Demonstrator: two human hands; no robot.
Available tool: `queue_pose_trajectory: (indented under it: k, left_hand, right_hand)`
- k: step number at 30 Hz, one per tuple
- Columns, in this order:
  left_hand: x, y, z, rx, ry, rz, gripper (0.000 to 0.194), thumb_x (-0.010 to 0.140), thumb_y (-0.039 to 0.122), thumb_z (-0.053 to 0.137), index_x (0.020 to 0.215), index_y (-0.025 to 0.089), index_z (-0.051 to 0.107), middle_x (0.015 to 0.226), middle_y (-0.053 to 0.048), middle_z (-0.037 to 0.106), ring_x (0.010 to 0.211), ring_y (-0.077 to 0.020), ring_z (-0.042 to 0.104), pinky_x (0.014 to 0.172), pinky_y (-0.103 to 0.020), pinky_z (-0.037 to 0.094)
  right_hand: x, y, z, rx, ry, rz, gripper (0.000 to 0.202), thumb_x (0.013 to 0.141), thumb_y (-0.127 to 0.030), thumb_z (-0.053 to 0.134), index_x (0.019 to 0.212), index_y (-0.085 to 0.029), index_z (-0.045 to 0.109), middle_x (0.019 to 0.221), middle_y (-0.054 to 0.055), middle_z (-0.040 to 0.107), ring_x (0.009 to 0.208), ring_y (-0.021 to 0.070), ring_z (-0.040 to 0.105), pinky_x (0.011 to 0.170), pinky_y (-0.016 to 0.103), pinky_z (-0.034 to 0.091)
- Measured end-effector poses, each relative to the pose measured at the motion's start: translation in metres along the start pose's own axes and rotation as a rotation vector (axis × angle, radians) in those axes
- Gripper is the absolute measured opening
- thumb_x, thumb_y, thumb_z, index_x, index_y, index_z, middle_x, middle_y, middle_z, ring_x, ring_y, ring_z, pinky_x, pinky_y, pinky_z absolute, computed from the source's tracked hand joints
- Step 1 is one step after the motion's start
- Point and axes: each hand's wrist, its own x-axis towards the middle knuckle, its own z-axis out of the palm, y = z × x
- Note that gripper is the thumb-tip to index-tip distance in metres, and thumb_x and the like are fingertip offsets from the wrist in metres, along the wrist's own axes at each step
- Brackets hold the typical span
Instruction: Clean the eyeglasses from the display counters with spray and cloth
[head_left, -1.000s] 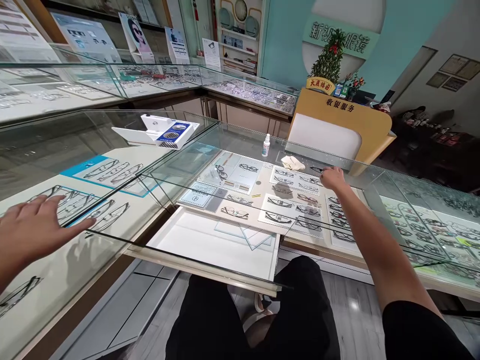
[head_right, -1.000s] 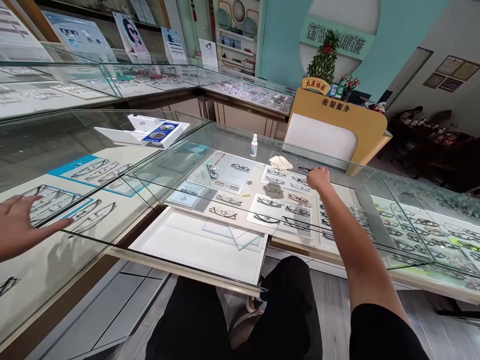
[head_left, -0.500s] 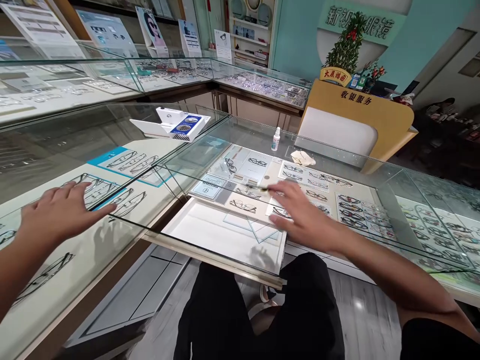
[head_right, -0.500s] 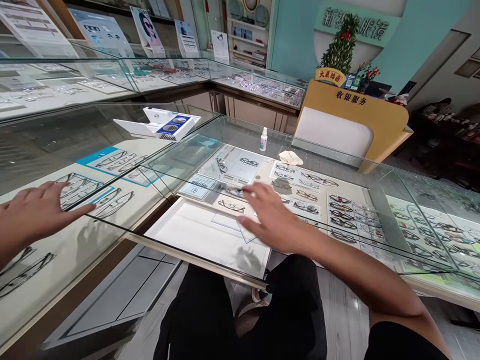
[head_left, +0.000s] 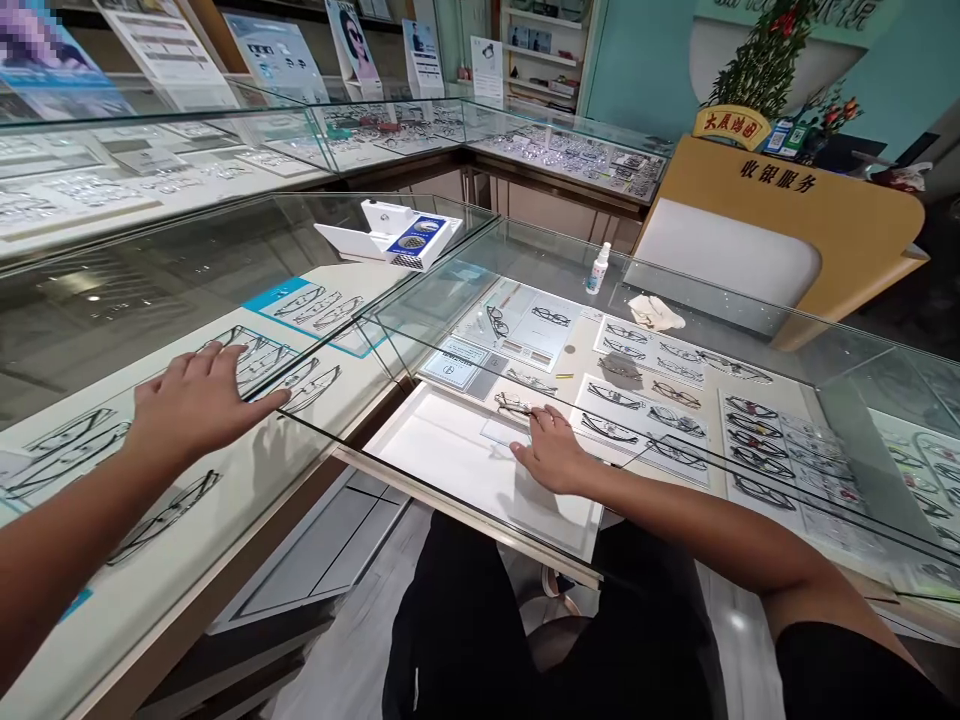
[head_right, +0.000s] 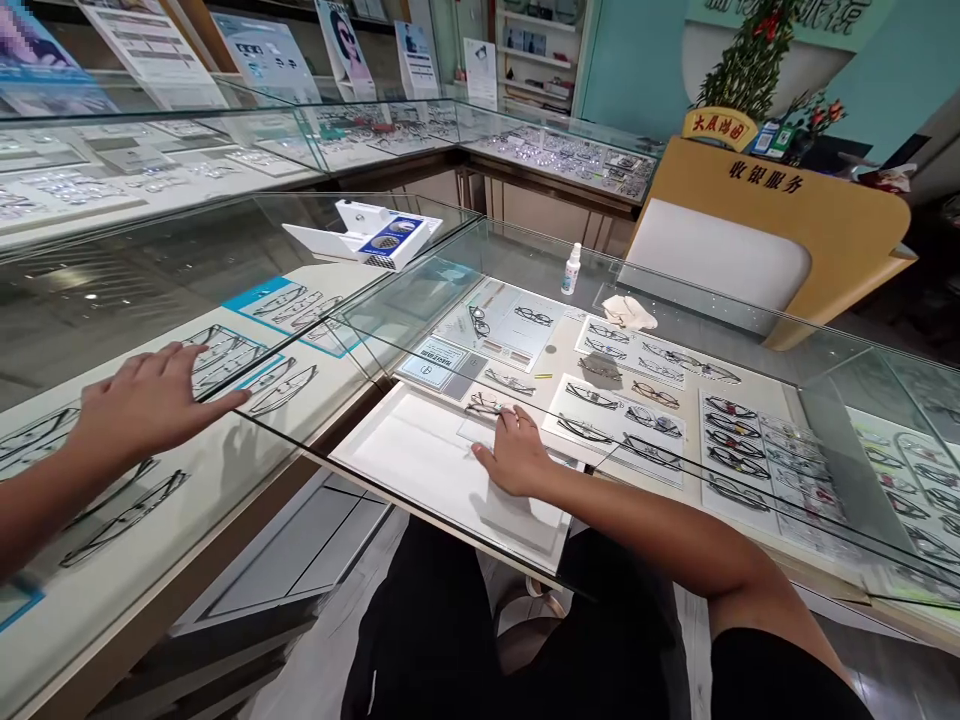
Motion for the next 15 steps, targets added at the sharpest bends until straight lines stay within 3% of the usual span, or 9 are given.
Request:
queue_pose_trajectory:
  k: [3,7,15]
  left_hand:
    - [-0.002,0.001,-0.001,0.001,0.006,-0.004,0.096,0.095,0.073,0.039,0.165,0.009,0.028,0.173,-0.027,0.029,0.157,-0.0464,0.029,0.119,-0.071,0.032]
    - [-0.005,0.005,-0.002,0.003,0.016,-0.013,0.095,0.095,0.073,0.034,0.165,0.010,0.030,0.173,-0.025,0.028,0.158,-0.0447,0.028,0.120,-0.069,0.032]
    - [-0.004,0.000,0.001,0.028,0.010,-0.009,0.096,0.094,0.073,0.029,0.165,0.008,0.030,0.173,-0.025,0.029,0.158,-0.0448,0.028,0.120,-0.069,0.032]
  right_hand:
    - [0.057,0.015,0.022,-0.130,0.172,0.096,0.084,0.107,-0.058,0.032,0.163,0.005,0.033,0.177,0.024,0.024,0.166,0.0402,0.010,0.134,0.051,0.010]
    - [0.132,0.037,0.021,-0.204,0.369,0.220,0.083,0.106,-0.057,0.032,0.164,0.002,0.033,0.179,0.021,0.020,0.165,0.0386,0.012,0.134,0.049,0.007]
    - [0.235,0.068,-0.018,-0.177,0.354,0.344,0.091,0.108,-0.061,0.014,0.164,0.010,0.027,0.178,0.028,0.011,0.165,0.0415,0.003,0.133,0.054,-0.002]
